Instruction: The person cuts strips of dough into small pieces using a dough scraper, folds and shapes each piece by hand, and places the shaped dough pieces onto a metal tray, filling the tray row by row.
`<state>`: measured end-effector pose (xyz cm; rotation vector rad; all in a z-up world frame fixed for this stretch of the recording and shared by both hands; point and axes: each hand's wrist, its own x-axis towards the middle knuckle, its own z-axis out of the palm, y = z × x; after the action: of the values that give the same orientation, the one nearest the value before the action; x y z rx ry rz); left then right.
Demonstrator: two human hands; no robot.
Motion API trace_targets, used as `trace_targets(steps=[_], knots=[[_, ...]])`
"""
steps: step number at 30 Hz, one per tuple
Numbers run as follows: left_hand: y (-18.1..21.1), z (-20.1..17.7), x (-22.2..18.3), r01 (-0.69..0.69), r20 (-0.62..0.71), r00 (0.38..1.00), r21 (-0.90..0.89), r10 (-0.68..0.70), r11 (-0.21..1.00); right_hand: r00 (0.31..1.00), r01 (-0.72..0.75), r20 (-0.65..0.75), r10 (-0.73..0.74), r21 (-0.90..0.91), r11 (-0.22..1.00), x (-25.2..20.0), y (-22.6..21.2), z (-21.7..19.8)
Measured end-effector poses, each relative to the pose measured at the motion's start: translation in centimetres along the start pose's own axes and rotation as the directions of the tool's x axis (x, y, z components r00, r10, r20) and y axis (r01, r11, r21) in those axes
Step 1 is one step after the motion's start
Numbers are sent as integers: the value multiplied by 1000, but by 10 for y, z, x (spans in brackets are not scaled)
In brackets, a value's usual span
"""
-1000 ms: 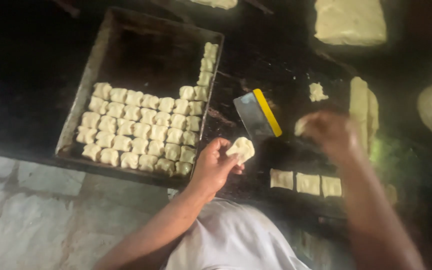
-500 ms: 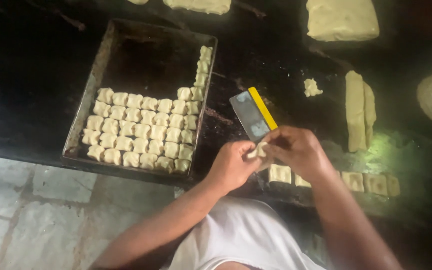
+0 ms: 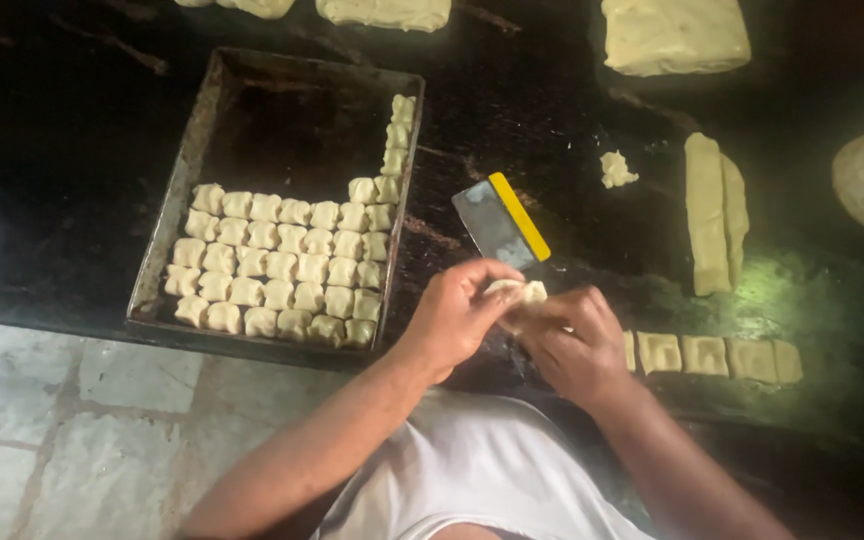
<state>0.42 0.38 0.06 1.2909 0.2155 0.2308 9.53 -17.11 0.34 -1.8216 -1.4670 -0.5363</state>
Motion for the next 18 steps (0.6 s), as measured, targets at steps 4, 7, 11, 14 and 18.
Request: trace_targets(steps=[4,7,11,14,18], knots=[[22,0,-8,-211,-15,973,346,230,914,991,-71,124,57,110,991,13,7,-15],[25,4,-13,-289,71,954,479,291,829,927,-364,141,347,111,925,16,15,-13],[26,0,-17,-189,97,982,379,164,906,626,-715,443,642,654,245,28,15,-12],[16,-4,-18,-174,78,985,426,155,888,484,-836,631,606,537,109,31,27,-19],[35,11,-17,37,46,998,145,-44,989,430,-902,598,677,322,289,61,15,-30]])
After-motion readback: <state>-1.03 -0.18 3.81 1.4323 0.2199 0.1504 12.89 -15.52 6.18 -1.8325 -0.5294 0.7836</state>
